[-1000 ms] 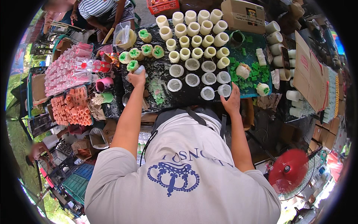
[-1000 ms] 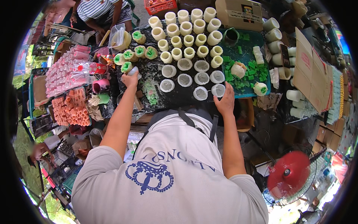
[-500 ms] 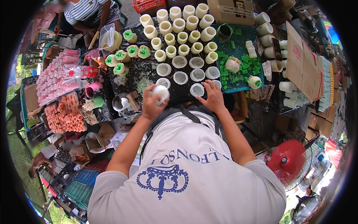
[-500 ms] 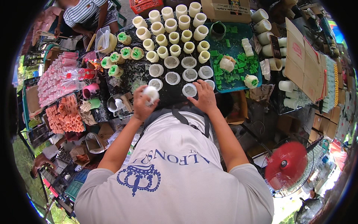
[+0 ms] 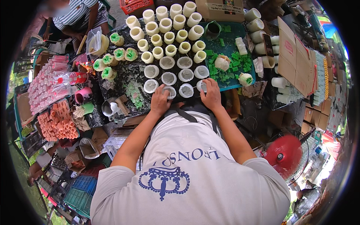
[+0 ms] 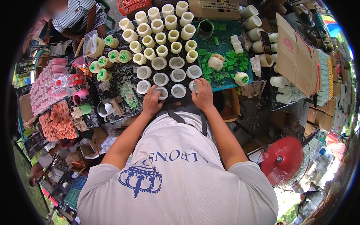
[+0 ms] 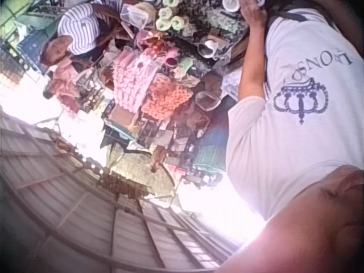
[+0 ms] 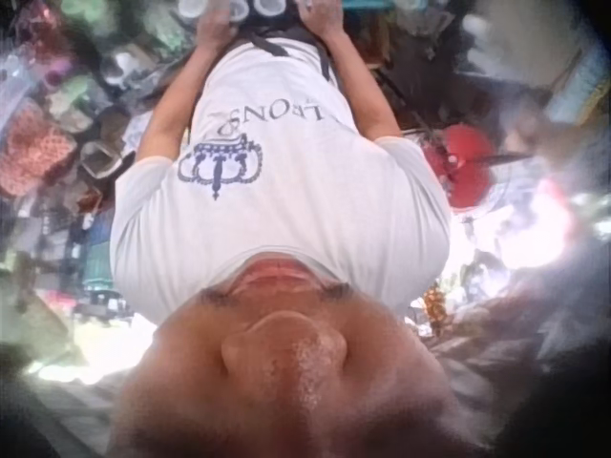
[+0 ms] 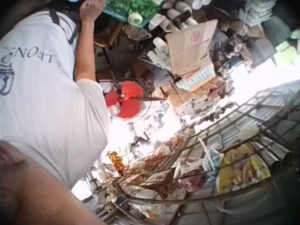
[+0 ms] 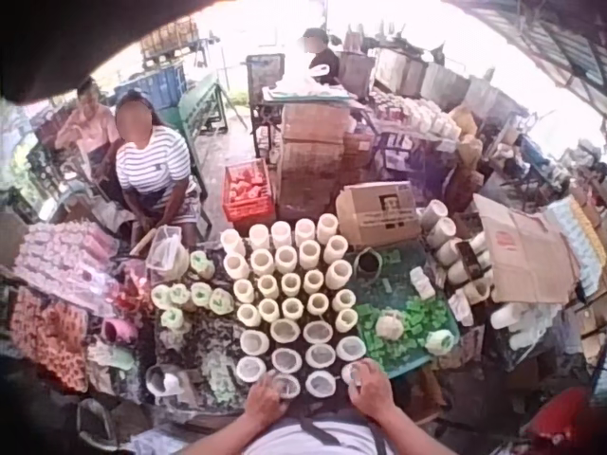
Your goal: The person repeatedly picks up small white cylindrical molds and green inserts, then places the green pieces into the molds. The person arranges the filled molds on a tray and continues the process with additional units.
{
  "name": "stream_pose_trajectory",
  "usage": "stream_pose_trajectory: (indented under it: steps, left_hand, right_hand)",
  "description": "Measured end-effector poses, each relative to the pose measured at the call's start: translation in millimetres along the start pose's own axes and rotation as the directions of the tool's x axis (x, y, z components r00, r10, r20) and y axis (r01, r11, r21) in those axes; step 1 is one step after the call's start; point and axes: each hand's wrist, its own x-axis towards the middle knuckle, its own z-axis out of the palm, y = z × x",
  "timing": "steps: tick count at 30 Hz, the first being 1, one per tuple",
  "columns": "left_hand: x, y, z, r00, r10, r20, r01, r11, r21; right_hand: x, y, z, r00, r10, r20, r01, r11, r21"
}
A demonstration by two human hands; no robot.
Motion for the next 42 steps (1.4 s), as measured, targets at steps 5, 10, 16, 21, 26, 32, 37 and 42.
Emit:
stream_pose_trajectory:
  steps: [5,10,16,21,26,32,37,42]
  left_hand:
    - [-4,4,-1,0.999,-0.018,0.030,0.018,1.000,0.009]
    - [0,22,-27,0.995,-0.063,0.078,0.064,0.998,-0.013]
    - [5,35,-46,0.995,-0.090,-0.041,0.087,0.995,-0.055]
    - [6,31,-60,0.969,-0.231,-0.085,0.214,0.961,-0.175]
    - [-8,24,-75,0.928,-0.329,-0.175,0.286,0.930,-0.232]
    - [-18,4,-85,0.892,-0.381,-0.243,0.326,0.915,-0.236]
    - [2,-2,-93,0.887,-0.349,-0.302,0.277,0.926,-0.256]
    - [35,-20,-82,0.940,-0.220,-0.259,0.165,0.962,-0.217]
  right_hand:
    - [3,17,5,1.000,0.000,-0.012,0.000,1.000,0.004]
    - [30,40,-21,0.985,0.078,-0.151,-0.057,0.989,0.136]
    - [123,171,-67,0.842,0.217,-0.494,-0.306,0.946,-0.107]
    - [187,249,-82,0.827,0.469,-0.310,-0.560,0.738,-0.377]
    - [194,261,-81,0.868,0.323,-0.377,-0.448,0.837,-0.315]
    - [177,203,-127,0.804,0.272,-0.528,-0.398,0.906,-0.140]
    - [139,152,-155,0.636,0.654,-0.410,0.134,0.429,0.893]
    - [151,137,-121,0.630,0.743,0.227,-0.134,-0.185,0.974]
